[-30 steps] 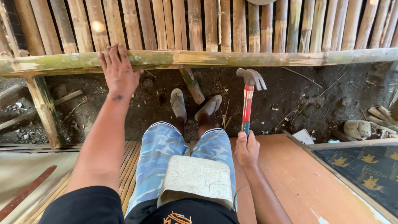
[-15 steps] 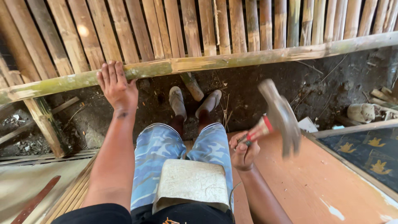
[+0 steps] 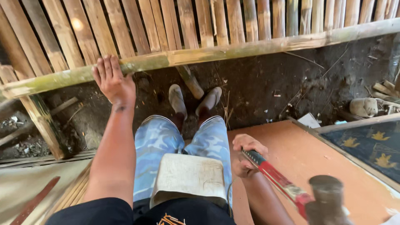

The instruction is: The person hammers nails into a bamboo structure using a hammer. They repeatedly pick up nails from a container and drive them into the bamboo frame.

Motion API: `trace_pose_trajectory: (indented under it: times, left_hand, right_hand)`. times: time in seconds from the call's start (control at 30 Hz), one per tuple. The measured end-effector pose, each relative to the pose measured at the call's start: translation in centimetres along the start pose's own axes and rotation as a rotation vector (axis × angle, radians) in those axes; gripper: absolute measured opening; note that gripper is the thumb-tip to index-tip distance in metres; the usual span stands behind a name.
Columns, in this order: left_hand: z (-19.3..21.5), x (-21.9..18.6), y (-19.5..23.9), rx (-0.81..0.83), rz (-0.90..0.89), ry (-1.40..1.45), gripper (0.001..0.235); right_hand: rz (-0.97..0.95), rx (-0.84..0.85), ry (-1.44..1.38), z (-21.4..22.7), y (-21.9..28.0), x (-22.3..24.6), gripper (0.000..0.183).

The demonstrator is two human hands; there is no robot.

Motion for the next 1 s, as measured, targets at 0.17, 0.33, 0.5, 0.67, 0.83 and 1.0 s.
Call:
trace_pose_trajectory:
  times: [0.17, 0.33, 0.5, 0.67, 0.83, 1.0]
  left_hand:
    - [0.4, -0.4, -0.7, -0.025, 0.003, -0.040, 0.076]
    - [0.9, -0.9, -1.5, -0.078, -0.029, -0.056, 0.074]
    - [0.6, -0.7, -0.5, -0.072, -0.024, -0.003, 0.074]
    - [1.6, -1.2, -1.2, -0.069, 0.005, -0.067, 0.071]
    - [0.5, -1.1, -0.6, -0.032, 0.033, -0.059, 0.074]
    - [1.1, -1.1, -0.3, -0.025, 0.022, -0.007, 0.069]
  right_hand:
    - [-0.818, 0.140, 0.407, 0.3, -1.9, -6.8, 0.045]
    - [-0.045, -0.020, -0.078, 1.4, -2.7, -3.3, 0.051]
    - [-0.483, 0.170, 0.270, 2.0, 0.2, -7.6, 0.045]
    - [-0.362, -0.104, -0.132, 1.6, -4.2, -5.2, 0.038]
    - [0.212, -0.039, 0.307, 1.5, -3.2, -0.4, 0.033]
    - [-0.799, -0.059, 0.081, 1.4, -2.1, -8.1, 0.027]
Point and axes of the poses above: each hand's wrist, its own y-axis away from the middle knuckle, its own z-axis out of the back of the hand, x = y × z, the point moved 3 cm from there along -y, towards the middle knuckle, and after that the axes turned 15 degrees about x, right-handed, at the moved point
